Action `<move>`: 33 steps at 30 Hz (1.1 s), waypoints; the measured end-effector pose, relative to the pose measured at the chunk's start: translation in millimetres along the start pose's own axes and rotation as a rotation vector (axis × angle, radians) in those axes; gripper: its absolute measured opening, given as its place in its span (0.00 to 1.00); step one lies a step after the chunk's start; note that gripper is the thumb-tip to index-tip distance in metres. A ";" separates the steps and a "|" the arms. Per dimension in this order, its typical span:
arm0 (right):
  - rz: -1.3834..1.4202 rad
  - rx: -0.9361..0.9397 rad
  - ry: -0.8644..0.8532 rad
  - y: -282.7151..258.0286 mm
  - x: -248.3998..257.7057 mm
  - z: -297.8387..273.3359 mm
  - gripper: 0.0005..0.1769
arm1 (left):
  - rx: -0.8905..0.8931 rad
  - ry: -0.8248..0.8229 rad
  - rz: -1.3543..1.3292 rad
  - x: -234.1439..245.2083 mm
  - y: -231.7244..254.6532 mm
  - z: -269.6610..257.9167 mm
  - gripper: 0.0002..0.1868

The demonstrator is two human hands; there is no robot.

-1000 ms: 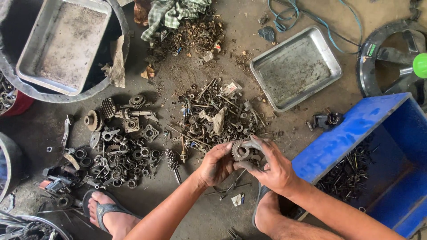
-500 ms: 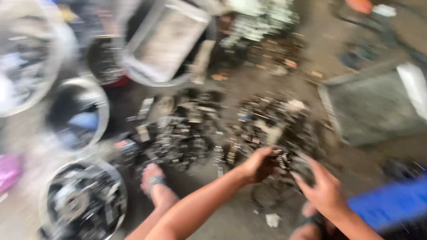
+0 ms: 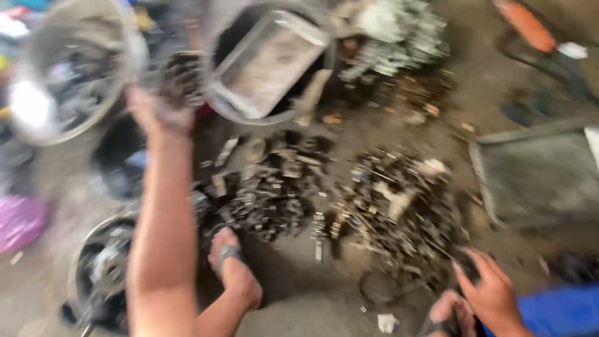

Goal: The person sits on the floor and sorts through a large pile of mixed metal parts, including gears, shafts, and bolts. They pick up individual items, inspect them, and place them into separate piles or into a blue bin.

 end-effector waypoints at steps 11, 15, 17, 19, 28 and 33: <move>0.101 -0.023 0.023 51.4 -31.4 22.5 0.19 | -0.008 -0.885 1.226 -19.2 -188.8 -285.3 0.08; 0.134 -0.085 -0.070 58.7 -60.4 34.5 0.14 | 0.033 -1.291 1.250 -12.1 -253.0 -389.2 0.07; 0.114 -0.067 -0.126 57.8 -80.4 40.7 0.15 | 0.333 -1.468 1.515 -34.4 -257.1 -432.0 0.37; 0.145 -0.055 -0.143 46.3 -85.4 41.6 0.15 | 0.187 -1.593 1.521 15.4 -317.2 -448.2 0.32; 0.256 -0.022 -0.145 -6.6 -41.0 48.0 0.16 | 0.418 -0.932 0.771 -47.4 -252.6 -397.7 0.12; 0.519 -0.092 -0.154 -68.7 -5.7 53.5 0.17 | 0.741 -0.841 0.414 -58.5 -243.9 -430.4 0.16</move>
Point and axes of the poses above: each hand's wrist, its own z-axis towards the middle knuckle, its own x-axis out of the back of the hand, y = z × x, the point moved 10 cm from there along z, towards the middle knuckle, and after that the axes turned 10 degrees about -x, right-handed, at the moved point
